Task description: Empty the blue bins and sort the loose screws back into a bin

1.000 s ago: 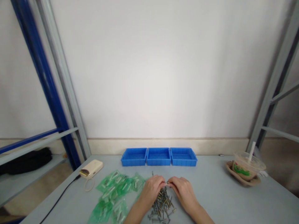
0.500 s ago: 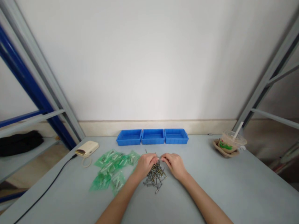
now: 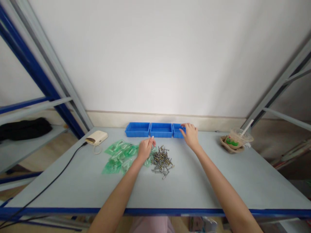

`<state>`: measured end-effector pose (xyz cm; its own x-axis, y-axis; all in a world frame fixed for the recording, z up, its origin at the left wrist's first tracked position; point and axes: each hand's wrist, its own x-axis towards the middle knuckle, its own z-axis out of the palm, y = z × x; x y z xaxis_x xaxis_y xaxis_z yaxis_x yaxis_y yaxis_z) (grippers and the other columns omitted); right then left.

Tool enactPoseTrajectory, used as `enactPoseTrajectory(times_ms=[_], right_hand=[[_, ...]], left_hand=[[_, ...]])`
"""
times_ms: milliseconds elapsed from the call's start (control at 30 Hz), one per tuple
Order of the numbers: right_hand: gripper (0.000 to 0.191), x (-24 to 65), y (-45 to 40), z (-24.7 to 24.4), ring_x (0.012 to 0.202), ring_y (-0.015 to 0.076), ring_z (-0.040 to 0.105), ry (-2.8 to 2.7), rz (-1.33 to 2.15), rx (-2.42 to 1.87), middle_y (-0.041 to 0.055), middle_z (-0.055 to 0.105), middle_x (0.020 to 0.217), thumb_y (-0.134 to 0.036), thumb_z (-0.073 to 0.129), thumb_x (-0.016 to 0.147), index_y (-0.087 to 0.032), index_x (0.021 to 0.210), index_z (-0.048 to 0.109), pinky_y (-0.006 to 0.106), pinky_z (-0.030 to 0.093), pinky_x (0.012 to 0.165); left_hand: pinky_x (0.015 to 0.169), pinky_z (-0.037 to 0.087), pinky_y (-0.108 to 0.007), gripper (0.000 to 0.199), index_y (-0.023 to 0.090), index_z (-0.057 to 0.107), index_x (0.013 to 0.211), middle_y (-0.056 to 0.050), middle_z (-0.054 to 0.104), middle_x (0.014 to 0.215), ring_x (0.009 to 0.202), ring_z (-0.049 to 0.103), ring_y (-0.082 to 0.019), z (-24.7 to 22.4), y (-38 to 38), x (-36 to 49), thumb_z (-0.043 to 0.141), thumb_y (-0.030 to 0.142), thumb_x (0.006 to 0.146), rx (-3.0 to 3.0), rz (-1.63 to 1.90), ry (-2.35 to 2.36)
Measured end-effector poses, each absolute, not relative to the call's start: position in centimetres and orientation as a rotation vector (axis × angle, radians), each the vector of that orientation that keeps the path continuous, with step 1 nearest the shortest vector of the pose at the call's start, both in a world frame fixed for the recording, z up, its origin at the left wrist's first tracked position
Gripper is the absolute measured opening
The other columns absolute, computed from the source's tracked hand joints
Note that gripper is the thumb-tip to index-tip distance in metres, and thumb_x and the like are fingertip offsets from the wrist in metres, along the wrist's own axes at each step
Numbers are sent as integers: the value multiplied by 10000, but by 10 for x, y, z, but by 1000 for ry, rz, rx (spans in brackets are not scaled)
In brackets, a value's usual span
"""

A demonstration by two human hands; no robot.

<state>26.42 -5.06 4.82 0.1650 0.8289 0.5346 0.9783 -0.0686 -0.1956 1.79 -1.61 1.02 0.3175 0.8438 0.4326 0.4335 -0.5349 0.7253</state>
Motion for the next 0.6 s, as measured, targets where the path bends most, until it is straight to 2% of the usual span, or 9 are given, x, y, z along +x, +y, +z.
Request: enactPoseTrajectory(times_ms=[100,167,267,467,600], right_hand=[[212,234,-71,33,960,222,499,-2039,-154,-1807,51,627,998,-382,491,874,-238,943,630,343,282,794],[204,216,-82,23,966,214,499,-2149,1,-1731,39,620,1007,-406,541,842,-249,930,638,332,282,784],[188,200,-91,15,952,194,507,-2176,143,-1669,20,621,987,-395,588,813,-261,934,640,318,281,776],[202,209,-100,16,893,167,543,-2110,306,-1554,10,655,911,-408,540,843,-243,860,656,309,298,776],[199,217,-100,12,810,162,563,-2102,382,-1556,5,671,866,-411,630,772,-239,867,664,296,331,751]], left_hand=[[606,399,-227,552,168,588,622,-9,618,580,537,547,-122,9,-17,19,226,465,915,2132,1107,1119],[605,394,-222,544,166,589,618,-8,619,582,547,551,-119,8,-17,19,238,455,917,2162,1080,1109],[599,389,-217,530,161,592,629,-7,622,586,554,555,-115,6,-17,19,250,442,920,2193,1038,1108],[602,384,-218,528,161,593,629,-5,619,590,563,553,-115,8,-19,21,255,438,923,2219,1003,1124],[606,383,-225,528,163,595,635,-5,618,600,573,551,-120,10,-23,25,252,446,921,2255,948,1116]])
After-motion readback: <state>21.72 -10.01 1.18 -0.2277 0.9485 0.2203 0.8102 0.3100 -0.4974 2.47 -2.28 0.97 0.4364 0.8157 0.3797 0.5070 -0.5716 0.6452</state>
